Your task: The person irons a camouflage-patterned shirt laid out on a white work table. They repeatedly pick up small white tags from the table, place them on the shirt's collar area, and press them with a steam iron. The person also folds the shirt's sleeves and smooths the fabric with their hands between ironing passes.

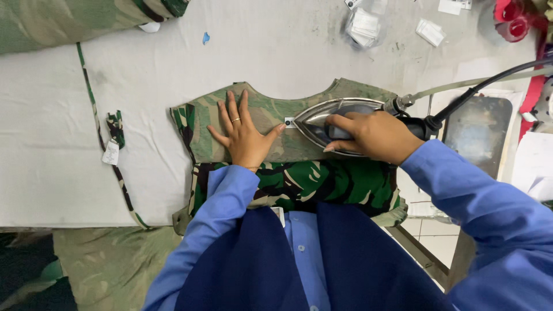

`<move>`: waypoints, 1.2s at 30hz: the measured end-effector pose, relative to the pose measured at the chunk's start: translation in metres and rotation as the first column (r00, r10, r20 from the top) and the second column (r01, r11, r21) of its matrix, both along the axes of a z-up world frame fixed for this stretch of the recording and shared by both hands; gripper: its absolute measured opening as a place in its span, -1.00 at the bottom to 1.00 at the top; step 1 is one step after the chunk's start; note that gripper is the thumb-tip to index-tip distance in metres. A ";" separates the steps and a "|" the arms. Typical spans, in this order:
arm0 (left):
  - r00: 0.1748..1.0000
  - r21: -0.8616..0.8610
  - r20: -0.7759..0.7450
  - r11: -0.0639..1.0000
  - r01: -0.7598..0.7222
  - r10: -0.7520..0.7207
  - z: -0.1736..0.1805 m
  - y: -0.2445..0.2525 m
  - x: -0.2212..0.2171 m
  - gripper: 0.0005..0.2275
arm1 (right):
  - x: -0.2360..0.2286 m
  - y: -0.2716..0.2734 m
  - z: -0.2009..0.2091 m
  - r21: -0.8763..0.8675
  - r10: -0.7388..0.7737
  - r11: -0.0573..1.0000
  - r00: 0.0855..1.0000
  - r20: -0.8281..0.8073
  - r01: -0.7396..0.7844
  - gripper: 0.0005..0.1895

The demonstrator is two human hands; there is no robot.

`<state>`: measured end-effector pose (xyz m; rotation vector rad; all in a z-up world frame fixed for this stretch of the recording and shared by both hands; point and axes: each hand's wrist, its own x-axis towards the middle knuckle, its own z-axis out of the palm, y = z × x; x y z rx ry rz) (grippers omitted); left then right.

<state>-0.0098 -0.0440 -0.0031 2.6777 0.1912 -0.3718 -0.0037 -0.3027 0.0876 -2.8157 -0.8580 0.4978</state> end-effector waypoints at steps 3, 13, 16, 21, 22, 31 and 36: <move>0.999 -0.184 0.026 0.982 -0.033 0.039 -0.004 0.010 0.001 -0.33 | 0.008 0.019 0.013 0.054 0.046 0.998 0.999 0.000 -0.046 -0.52; 0.809 -0.486 0.497 0.873 -0.038 0.313 0.078 0.061 0.037 -0.72 | 0.021 0.066 -0.014 0.203 0.080 0.976 0.996 -0.035 -0.071 -0.37; 0.741 -0.512 0.583 0.859 0.014 0.335 0.050 0.102 0.020 -0.75 | 0.006 -0.010 0.000 0.115 -0.216 0.965 0.961 -0.176 0.237 -0.45; 0.698 -0.349 0.615 0.921 -0.174 0.365 0.031 0.127 -0.025 -0.81 | -0.052 -0.163 -0.002 -0.031 -0.874 0.482 0.478 -0.084 0.876 -0.61; 0.700 -0.350 0.614 0.921 -0.172 0.364 0.033 0.126 -0.026 -0.81 | -0.064 -0.184 -0.015 -0.032 -0.875 0.480 0.476 -0.084 0.877 -0.61; 0.737 -0.408 0.643 0.907 0.102 0.207 0.057 0.060 -0.022 -0.82 | -0.092 -0.067 -0.044 -0.091 -0.435 0.785 0.651 0.622 0.612 -0.24; 0.962 -0.586 0.196 0.764 0.272 -0.192 0.068 0.018 -0.046 -0.85 | -0.131 0.056 -0.087 0.339 -0.029 0.935 0.975 -0.222 0.105 -0.85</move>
